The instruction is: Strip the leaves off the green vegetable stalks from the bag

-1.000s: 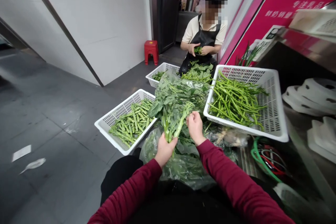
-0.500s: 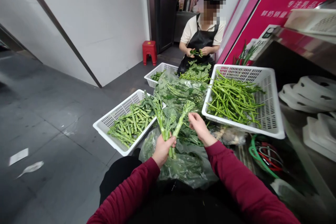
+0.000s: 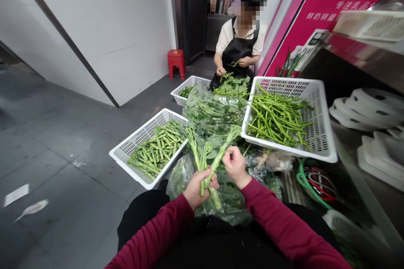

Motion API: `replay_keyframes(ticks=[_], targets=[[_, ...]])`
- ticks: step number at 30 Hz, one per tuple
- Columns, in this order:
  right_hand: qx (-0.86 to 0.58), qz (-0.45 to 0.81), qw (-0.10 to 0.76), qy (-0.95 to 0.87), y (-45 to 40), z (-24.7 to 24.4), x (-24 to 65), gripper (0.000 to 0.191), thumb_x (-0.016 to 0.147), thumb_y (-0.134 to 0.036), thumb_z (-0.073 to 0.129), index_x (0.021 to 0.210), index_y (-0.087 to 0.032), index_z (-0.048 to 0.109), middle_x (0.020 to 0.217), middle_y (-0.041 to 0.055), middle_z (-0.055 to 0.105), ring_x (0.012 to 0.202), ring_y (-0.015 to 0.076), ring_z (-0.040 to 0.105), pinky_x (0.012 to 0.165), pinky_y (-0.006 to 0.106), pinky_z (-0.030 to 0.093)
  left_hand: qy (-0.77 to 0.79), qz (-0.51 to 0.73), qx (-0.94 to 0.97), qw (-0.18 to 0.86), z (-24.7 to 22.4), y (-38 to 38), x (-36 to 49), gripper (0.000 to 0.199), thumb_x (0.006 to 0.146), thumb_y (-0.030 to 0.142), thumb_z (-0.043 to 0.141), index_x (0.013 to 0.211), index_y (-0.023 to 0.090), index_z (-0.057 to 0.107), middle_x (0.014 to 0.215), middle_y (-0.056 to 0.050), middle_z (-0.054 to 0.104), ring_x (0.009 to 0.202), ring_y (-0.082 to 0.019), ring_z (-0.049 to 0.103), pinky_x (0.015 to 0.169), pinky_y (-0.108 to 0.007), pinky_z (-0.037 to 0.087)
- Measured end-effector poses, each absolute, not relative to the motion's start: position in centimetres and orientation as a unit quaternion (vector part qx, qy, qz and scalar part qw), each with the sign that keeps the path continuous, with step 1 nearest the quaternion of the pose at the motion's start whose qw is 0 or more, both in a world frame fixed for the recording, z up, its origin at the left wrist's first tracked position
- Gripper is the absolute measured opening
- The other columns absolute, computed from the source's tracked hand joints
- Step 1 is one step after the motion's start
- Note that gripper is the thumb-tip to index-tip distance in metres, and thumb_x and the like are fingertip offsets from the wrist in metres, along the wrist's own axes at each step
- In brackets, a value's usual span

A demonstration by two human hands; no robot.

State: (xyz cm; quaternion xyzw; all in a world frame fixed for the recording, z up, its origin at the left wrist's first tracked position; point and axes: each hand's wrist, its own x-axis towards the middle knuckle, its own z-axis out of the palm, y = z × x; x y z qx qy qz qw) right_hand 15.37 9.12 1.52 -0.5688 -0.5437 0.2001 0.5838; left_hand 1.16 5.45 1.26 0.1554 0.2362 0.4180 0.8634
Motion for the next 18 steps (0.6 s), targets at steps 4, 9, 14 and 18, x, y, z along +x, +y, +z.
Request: replay_keyframes(ticks=[4, 9, 14, 18], targets=[[-0.472, 0.464, 0.683, -0.308, 9.6, 2.1, 14.7, 0.009, 0.072, -0.028, 0.047, 0.077, -0.02, 0.045, 0.057, -0.0053, 0.043, 0.041, 0.0067, 0.03, 0.042, 0.021, 0.026, 0.238, 0.426, 0.156, 0.859, 1.2, 5.8, 1.3, 0.015, 0.073, 0.023, 0.055, 0.077, 0.016, 0.042, 0.055, 0.004, 0.043, 0.044, -0.006, 0.039, 0.051, -0.022, 0.034], [-0.35, 0.585, 0.699, -0.216, 11.6, 4.0, 17.5, 0.013, 0.068, -0.024, 0.055, 0.071, -0.018, 0.044, 0.058, -0.0057, 0.041, 0.044, 0.0056, 0.035, 0.04, 0.018, 0.026, 0.293, 0.431, 0.266, 0.811, 1.4, 5.5, 1.0, 0.022, 0.069, 0.022, 0.06, 0.081, 0.017, 0.042, 0.055, 0.003, 0.049, 0.046, -0.008, 0.044, 0.05, -0.023, 0.034], [-0.322, 0.53, 0.739, -0.263, 11.0, 4.9, 17.5, 0.01, 0.068, -0.015, 0.055, 0.072, -0.018, 0.047, 0.056, -0.0061, 0.04, 0.047, 0.0059, 0.038, 0.042, 0.017, 0.031, 0.331, 0.442, 0.353, 0.756, 2.1, 5.3, 0.9, 0.023, 0.069, 0.025, 0.062, 0.075, 0.016, 0.042, 0.054, 0.004, 0.05, 0.047, -0.007, 0.044, 0.05, -0.021, 0.033], [-0.308, 0.554, 0.742, -0.216, 10.7, 5.0, 17.5, 0.008, 0.069, -0.018, 0.054, 0.072, -0.018, 0.048, 0.06, -0.0046, 0.045, 0.048, 0.0063, 0.04, 0.041, 0.017, 0.034, 0.347, 0.436, 0.413, 0.72, 2.5, 5.3, 0.6, 0.024, 0.066, 0.026, 0.065, 0.07, 0.016, 0.043, 0.055, 0.003, 0.051, 0.049, -0.008, 0.044, 0.05, -0.021, 0.032]])
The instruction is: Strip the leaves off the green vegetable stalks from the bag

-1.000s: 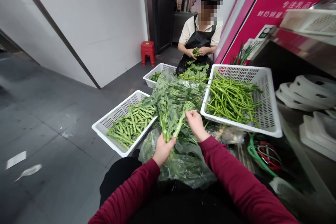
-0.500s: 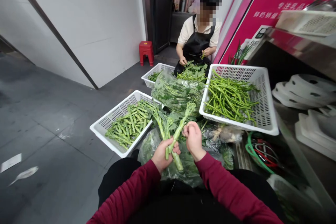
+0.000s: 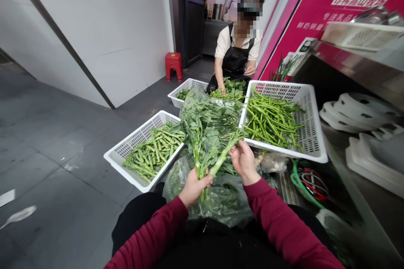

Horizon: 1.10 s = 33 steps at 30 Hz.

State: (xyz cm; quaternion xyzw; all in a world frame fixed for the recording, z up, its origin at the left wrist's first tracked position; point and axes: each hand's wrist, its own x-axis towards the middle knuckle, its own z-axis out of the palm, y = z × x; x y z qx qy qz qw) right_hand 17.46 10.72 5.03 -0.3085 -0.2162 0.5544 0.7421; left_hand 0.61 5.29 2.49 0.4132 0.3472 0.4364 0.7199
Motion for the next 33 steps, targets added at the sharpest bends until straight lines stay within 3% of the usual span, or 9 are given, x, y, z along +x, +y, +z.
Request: replay_keyframes(ticks=[4, 8, 10, 13, 19, 22, 25, 30, 33], targets=[[-0.331, 0.611, 0.709, -0.115, 10.9, 5.1, 18.3, 0.01, 0.064, -0.01, 0.05, 0.063, -0.017, 0.043, 0.054, -0.0053, 0.042, 0.038, 0.004, 0.03, 0.031, 0.015, 0.024, 0.302, 0.412, 0.36, 0.781, 2.3, 4.8, 0.6, 0.022, 0.068, 0.024, 0.062, 0.074, 0.016, 0.042, 0.054, 0.003, 0.051, 0.048, -0.008, 0.044, 0.051, -0.023, 0.033], [-0.301, 0.733, 0.602, -0.099, 10.0, 5.0, 18.4, 0.015, 0.065, -0.006, 0.047, 0.075, -0.016, 0.051, 0.063, -0.0025, 0.051, 0.036, 0.0019, 0.028, 0.03, 0.012, 0.023, 0.224, 0.385, 0.246, 0.861, 1.9, 4.4, 0.9, 0.02, 0.07, 0.023, 0.057, 0.083, 0.017, 0.042, 0.051, 0.004, 0.046, 0.045, -0.009, 0.04, 0.052, -0.025, 0.033], [-0.299, 0.722, 0.611, -0.125, 9.5, 4.8, 18.5, 0.021, 0.065, -0.005, 0.047, 0.08, -0.018, 0.053, 0.066, -0.0022, 0.053, 0.039, 0.0033, 0.034, 0.034, 0.013, 0.03, 0.196, 0.367, 0.205, 0.886, 1.8, 4.4, 1.0, 0.02, 0.07, 0.022, 0.055, 0.084, 0.017, 0.043, 0.05, 0.004, 0.043, 0.044, -0.008, 0.038, 0.051, -0.024, 0.033], [-0.274, 0.692, 0.653, -0.142, 9.0, 4.4, 19.2, 0.013, 0.068, -0.011, 0.048, 0.078, -0.019, 0.052, 0.067, -0.0018, 0.054, 0.045, 0.0062, 0.041, 0.04, 0.018, 0.038, 0.182, 0.35, 0.175, 0.902, 1.6, 4.3, 1.0, 0.017, 0.07, 0.022, 0.054, 0.081, 0.017, 0.044, 0.05, 0.004, 0.041, 0.044, -0.008, 0.037, 0.05, -0.024, 0.032], [-0.247, 0.748, 0.607, -0.106, 8.2, 4.1, 20.6, 0.007, 0.072, -0.019, 0.054, 0.076, -0.017, 0.049, 0.063, -0.0031, 0.048, 0.04, 0.0026, 0.032, 0.032, 0.011, 0.026, 0.175, 0.289, 0.177, 0.925, 1.7, 3.9, 0.5, 0.018, 0.068, 0.023, 0.055, 0.08, 0.017, 0.043, 0.052, 0.003, 0.044, 0.043, -0.007, 0.038, 0.05, -0.024, 0.033], [-0.271, 0.839, 0.462, -0.094, 7.0, 3.4, 19.7, 0.01, 0.071, -0.017, 0.056, 0.071, -0.016, 0.046, 0.055, -0.0066, 0.039, 0.034, 0.0005, 0.021, 0.028, 0.01, 0.014, 0.204, 0.307, 0.226, 0.902, 1.8, 3.9, 0.3, 0.022, 0.065, 0.023, 0.059, 0.08, 0.017, 0.044, 0.052, 0.003, 0.046, 0.043, -0.008, 0.042, 0.05, -0.024, 0.035], [-0.32, 0.894, 0.305, -0.079, 5.3, 1.8, 17.8, 0.013, 0.071, -0.017, 0.057, 0.069, -0.015, 0.044, 0.05, -0.0084, 0.03, 0.034, 0.0004, 0.018, 0.029, 0.009, 0.012, 0.252, 0.342, 0.282, 0.86, 1.7, 4.2, 0.7, 0.024, 0.064, 0.025, 0.062, 0.077, 0.016, 0.044, 0.051, 0.002, 0.048, 0.043, -0.008, 0.045, 0.049, -0.024, 0.037], [-0.378, 0.828, 0.407, -0.069, 4.0, -0.8, 18.5, 0.014, 0.067, -0.012, 0.055, 0.079, -0.015, 0.048, 0.047, -0.0105, 0.024, 0.032, 0.0021, 0.016, 0.028, 0.012, 0.012, 0.411, 0.454, 0.336, 0.716, 2.1, 5.6, -1.1, 0.023, 0.064, 0.026, 0.063, 0.072, 0.016, 0.045, 0.053, 0.003, 0.05, 0.042, -0.007, 0.045, 0.043, -0.02, 0.036], [-0.403, 0.79, 0.459, -0.048, 4.0, -1.0, 21.7, 0.014, 0.064, -0.011, 0.054, 0.076, -0.016, 0.047, 0.048, -0.0085, 0.031, 0.034, 0.0028, 0.025, 0.03, 0.012, 0.021, 0.531, 0.507, 0.36, 0.576, 3.0, 8.3, -5.9, 0.021, 0.062, 0.024, 0.063, 0.072, 0.015, 0.046, 0.056, 0.001, 0.052, 0.042, -0.007, 0.045, 0.041, -0.02, 0.036]])
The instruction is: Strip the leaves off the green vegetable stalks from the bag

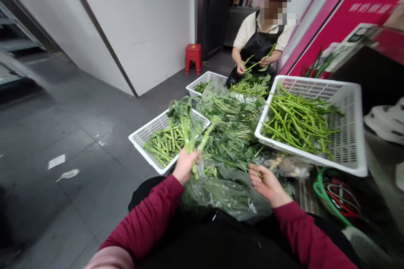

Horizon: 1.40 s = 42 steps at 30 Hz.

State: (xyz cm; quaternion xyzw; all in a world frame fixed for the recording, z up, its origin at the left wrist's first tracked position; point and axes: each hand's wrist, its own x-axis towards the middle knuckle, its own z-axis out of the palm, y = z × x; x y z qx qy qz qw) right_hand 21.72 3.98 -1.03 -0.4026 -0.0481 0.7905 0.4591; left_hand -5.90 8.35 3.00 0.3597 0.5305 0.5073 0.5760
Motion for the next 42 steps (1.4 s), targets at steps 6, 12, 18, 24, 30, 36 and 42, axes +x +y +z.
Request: replay_keyframes(ticks=[6, 12, 18, 24, 30, 36, 42], targets=[[-0.437, 0.753, 0.493, 0.003, 3.5, -1.2, 23.5, 0.019, 0.057, -0.008, 0.052, 0.073, -0.016, 0.046, 0.055, -0.0032, 0.041, 0.042, 0.0058, 0.037, 0.035, 0.015, 0.033, 0.732, 0.5, 0.345, 0.309, 3.1, 16.8, -15.3, 0.03, 0.06, 0.018, 0.065, 0.086, 0.011, 0.052, 0.07, -0.007, 0.06, 0.062, -0.015, 0.057, 0.058, -0.027, 0.047], [-0.436, 0.758, 0.486, 0.0, 3.1, -1.4, 22.1, 0.02, 0.058, -0.009, 0.055, 0.074, -0.017, 0.046, 0.051, -0.0057, 0.036, 0.036, 0.0039, 0.028, 0.029, 0.014, 0.025, 0.803, 0.483, 0.285, 0.203, -0.6, 21.3, -15.9, 0.028, 0.063, 0.018, 0.063, 0.087, 0.014, 0.051, 0.089, -0.014, 0.06, 0.091, -0.025, 0.057, 0.079, -0.036, 0.043], [-0.485, 0.735, 0.473, 0.012, 2.4, -3.2, 23.0, 0.022, 0.056, -0.01, 0.06, 0.071, -0.019, 0.046, 0.053, -0.0047, 0.043, 0.039, 0.0048, 0.038, 0.032, 0.014, 0.034, 0.793, 0.502, 0.273, 0.211, -3.2, 26.3, -13.5, 0.027, 0.07, 0.025, 0.057, 0.094, 0.014, 0.047, 0.096, -0.013, 0.06, 0.09, -0.018, 0.057, 0.081, -0.028, 0.041], [-0.518, 0.718, 0.463, 0.043, 3.5, -4.3, 23.3, 0.025, 0.055, -0.004, 0.06, 0.073, -0.017, 0.049, 0.071, 0.0011, 0.057, 0.054, 0.0076, 0.052, 0.041, 0.015, 0.044, 0.766, 0.478, 0.301, 0.307, -3.8, 30.3, -10.1, 0.027, 0.066, 0.021, 0.062, 0.086, 0.009, 0.049, 0.076, -0.01, 0.061, 0.079, -0.017, 0.058, 0.071, -0.027, 0.041], [-0.416, 0.786, 0.456, -0.027, 4.1, -3.4, 22.9, 0.017, 0.061, -0.009, 0.062, 0.072, -0.017, 0.05, 0.062, -0.0049, 0.045, 0.037, 0.0007, 0.026, 0.028, 0.012, 0.018, 0.715, 0.424, 0.351, 0.432, -3.0, 24.7, -5.4, 0.015, 0.063, 0.018, 0.06, 0.074, 0.013, 0.052, 0.055, -0.003, 0.054, 0.053, -0.016, 0.055, 0.052, -0.028, 0.042], [-0.467, 0.731, 0.463, -0.179, 5.0, -0.1, 19.2, 0.026, 0.067, -0.035, 0.066, 0.075, -0.016, 0.05, 0.055, -0.0074, 0.038, 0.037, 0.0013, 0.024, 0.031, 0.013, 0.011, 0.562, 0.312, 0.417, 0.643, -0.4, 10.4, 1.9, 0.013, 0.061, 0.019, 0.06, 0.066, 0.015, 0.048, 0.046, 0.003, 0.047, 0.037, -0.011, 0.047, 0.04, -0.024, 0.039], [-0.53, 0.646, 0.477, -0.273, 3.7, 2.1, 16.5, 0.038, 0.064, -0.045, 0.066, 0.069, -0.019, 0.04, 0.046, -0.0107, 0.031, 0.034, 0.0021, 0.023, 0.03, 0.013, 0.012, 0.48, 0.339, 0.405, 0.7, 1.4, 1.9, 3.9, 0.028, 0.057, 0.017, 0.068, 0.078, 0.016, 0.05, 0.057, 0.005, 0.05, 0.041, -0.006, 0.044, 0.041, -0.019, 0.036]])
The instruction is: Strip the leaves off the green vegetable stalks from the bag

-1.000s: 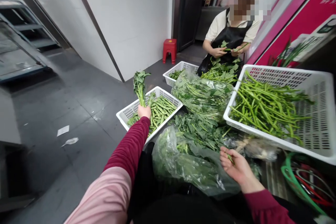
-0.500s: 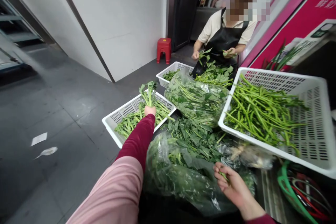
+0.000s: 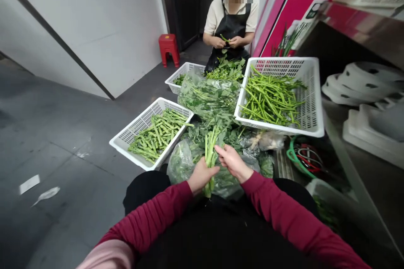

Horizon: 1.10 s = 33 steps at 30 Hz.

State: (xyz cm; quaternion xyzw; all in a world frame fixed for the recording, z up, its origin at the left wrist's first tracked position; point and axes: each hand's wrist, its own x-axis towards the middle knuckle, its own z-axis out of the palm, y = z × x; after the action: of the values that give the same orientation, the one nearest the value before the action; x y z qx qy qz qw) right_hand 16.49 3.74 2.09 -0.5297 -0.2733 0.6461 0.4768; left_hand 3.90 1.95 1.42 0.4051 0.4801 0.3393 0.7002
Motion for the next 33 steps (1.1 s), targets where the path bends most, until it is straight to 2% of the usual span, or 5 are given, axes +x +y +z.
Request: replay_keyframes(ticks=[8, 17, 21, 27, 33], targets=[[-0.373, 0.644, 0.648, -0.162, 2.4, 3.0, 19.0, 0.039, 0.067, -0.037, 0.067, 0.065, -0.019, 0.033, 0.053, -0.0092, 0.035, 0.037, 0.0014, 0.024, 0.033, 0.013, 0.018, 0.286, 0.272, 0.277, 0.876, 2.8, 0.6, 3.2, 0.031, 0.065, 0.033, 0.066, 0.081, 0.015, 0.046, 0.075, -0.004, 0.059, 0.044, -0.007, 0.048, 0.041, -0.022, 0.037], [-0.421, 0.606, 0.645, -0.197, 2.5, 3.2, 17.2, 0.032, 0.068, -0.028, 0.066, 0.07, -0.02, 0.036, 0.053, -0.0095, 0.032, 0.037, 0.0021, 0.02, 0.031, 0.013, 0.012, 0.45, 0.391, 0.474, 0.648, 2.1, 1.7, 4.4, 0.023, 0.065, 0.024, 0.062, 0.08, 0.016, 0.047, 0.055, 0.004, 0.054, 0.039, -0.005, 0.041, 0.04, -0.019, 0.032], [-0.421, 0.586, 0.657, -0.217, 3.1, 3.6, 16.4, 0.033, 0.071, -0.039, 0.061, 0.069, -0.021, 0.033, 0.052, -0.01, 0.026, 0.037, 0.0027, 0.019, 0.031, 0.014, 0.014, 0.457, 0.383, 0.503, 0.625, 1.6, 1.6, 4.3, 0.022, 0.065, 0.021, 0.06, 0.083, 0.016, 0.049, 0.058, 0.004, 0.056, 0.043, -0.006, 0.044, 0.045, -0.019, 0.036], [-0.619, 0.283, 0.591, -0.433, 2.7, 2.6, 15.7, 0.023, 0.077, -0.037, 0.051, 0.069, -0.021, 0.037, 0.053, -0.0058, 0.035, 0.044, 0.0088, 0.035, 0.039, 0.02, 0.029, 0.489, 0.413, 0.436, 0.632, 1.7, 1.7, 4.3, 0.018, 0.065, 0.024, 0.059, 0.075, 0.016, 0.046, 0.053, 0.004, 0.052, 0.036, -0.006, 0.039, 0.036, -0.019, 0.03], [-0.541, 0.06, 0.414, -0.729, 0.4, 0.5, 15.8, 0.017, 0.085, -0.021, 0.035, 0.072, -0.018, 0.045, 0.06, 0.0035, 0.049, 0.055, 0.0151, 0.048, 0.054, 0.028, 0.038, 0.401, 0.422, 0.344, 0.737, 1.9, 2.2, 3.3, 0.026, 0.064, 0.031, 0.063, 0.072, 0.016, 0.043, 0.05, 0.005, 0.05, 0.034, -0.006, 0.039, 0.035, -0.019, 0.031]])
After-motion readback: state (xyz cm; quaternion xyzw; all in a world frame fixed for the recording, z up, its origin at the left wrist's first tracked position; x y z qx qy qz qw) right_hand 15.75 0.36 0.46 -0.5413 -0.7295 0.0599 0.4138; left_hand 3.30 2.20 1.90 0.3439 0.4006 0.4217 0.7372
